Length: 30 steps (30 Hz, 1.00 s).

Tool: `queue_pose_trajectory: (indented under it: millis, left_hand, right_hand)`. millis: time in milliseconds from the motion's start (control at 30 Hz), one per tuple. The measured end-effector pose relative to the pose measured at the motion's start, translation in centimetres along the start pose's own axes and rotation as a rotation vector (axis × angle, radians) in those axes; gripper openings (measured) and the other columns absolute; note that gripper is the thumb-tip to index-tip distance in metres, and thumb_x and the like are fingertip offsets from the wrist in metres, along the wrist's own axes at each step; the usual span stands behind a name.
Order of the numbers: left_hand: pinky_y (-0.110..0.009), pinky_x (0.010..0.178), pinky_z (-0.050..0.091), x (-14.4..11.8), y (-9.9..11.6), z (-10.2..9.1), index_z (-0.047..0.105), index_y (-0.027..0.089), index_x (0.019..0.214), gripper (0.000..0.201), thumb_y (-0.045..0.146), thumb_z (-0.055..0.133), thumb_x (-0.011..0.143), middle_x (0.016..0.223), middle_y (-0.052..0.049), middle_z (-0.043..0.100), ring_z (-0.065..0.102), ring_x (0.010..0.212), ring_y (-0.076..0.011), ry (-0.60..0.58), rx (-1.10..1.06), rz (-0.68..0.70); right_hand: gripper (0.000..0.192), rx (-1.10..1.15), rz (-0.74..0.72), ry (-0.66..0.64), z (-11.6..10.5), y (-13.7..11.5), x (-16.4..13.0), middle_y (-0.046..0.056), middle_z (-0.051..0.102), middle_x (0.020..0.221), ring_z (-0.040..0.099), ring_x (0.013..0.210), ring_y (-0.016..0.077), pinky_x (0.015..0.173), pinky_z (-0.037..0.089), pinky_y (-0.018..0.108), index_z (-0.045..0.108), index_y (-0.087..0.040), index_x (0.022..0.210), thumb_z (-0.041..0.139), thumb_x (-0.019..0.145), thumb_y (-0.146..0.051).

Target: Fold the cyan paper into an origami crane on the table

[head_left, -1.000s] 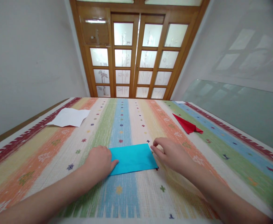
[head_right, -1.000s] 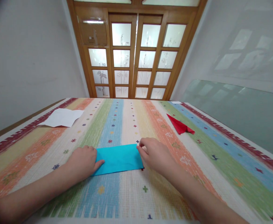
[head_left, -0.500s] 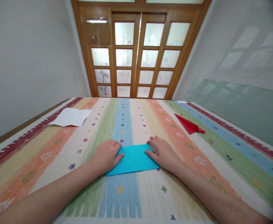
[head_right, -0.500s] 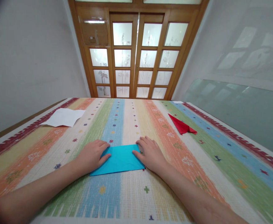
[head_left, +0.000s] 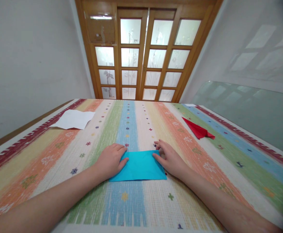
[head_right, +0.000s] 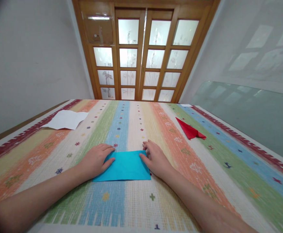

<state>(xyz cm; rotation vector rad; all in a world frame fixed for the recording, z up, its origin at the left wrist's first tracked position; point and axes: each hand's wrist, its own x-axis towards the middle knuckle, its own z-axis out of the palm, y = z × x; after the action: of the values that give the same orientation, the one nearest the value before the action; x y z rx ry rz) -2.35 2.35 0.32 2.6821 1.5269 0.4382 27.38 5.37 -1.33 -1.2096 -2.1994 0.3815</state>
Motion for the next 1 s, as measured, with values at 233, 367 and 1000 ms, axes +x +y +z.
queue_pose_trajectory:
  millis: [233,367,1000]
  left_hand:
    - [-0.049,0.100,0.043,0.1,0.0,-0.3,0.062,0.019,0.125,0.036,0.036,0.055,0.095,0.126,-0.012,0.065,0.057,0.115,-0.0300,0.107,0.022,-0.015]
    - [-0.050,0.097,0.041,0.0,0.2,-1.2,0.067,0.018,0.101,0.020,0.031,0.053,0.095,0.114,-0.012,0.065,0.057,0.107,-0.0298,0.253,0.076,-0.001]
    - [-0.026,0.058,0.046,0.1,3.1,1.2,0.060,0.014,0.083,0.047,0.060,0.071,0.079,0.068,-0.002,0.062,0.056,0.059,-0.0139,-0.040,-1.476,-0.358]
  right_hand:
    - [0.006,0.165,0.055,0.118,-0.8,-1.0,0.0,0.005,0.065,0.094,0.062,0.092,0.0233,0.080,0.048,0.037,0.055,-0.022,0.085,0.058,0.089,-0.025]
    - [0.014,0.279,0.132,0.371,-1.5,-1.0,0.1,0.000,0.055,0.075,0.054,0.070,0.0180,0.064,0.043,0.031,0.053,-0.022,0.081,0.059,0.092,-0.029]
    - [0.008,-0.033,-0.887,-0.003,-0.1,-9.0,-2.4,0.005,0.071,0.089,0.061,0.083,0.0202,0.076,0.047,0.039,0.064,-0.019,0.091,0.056,0.093,-0.017]
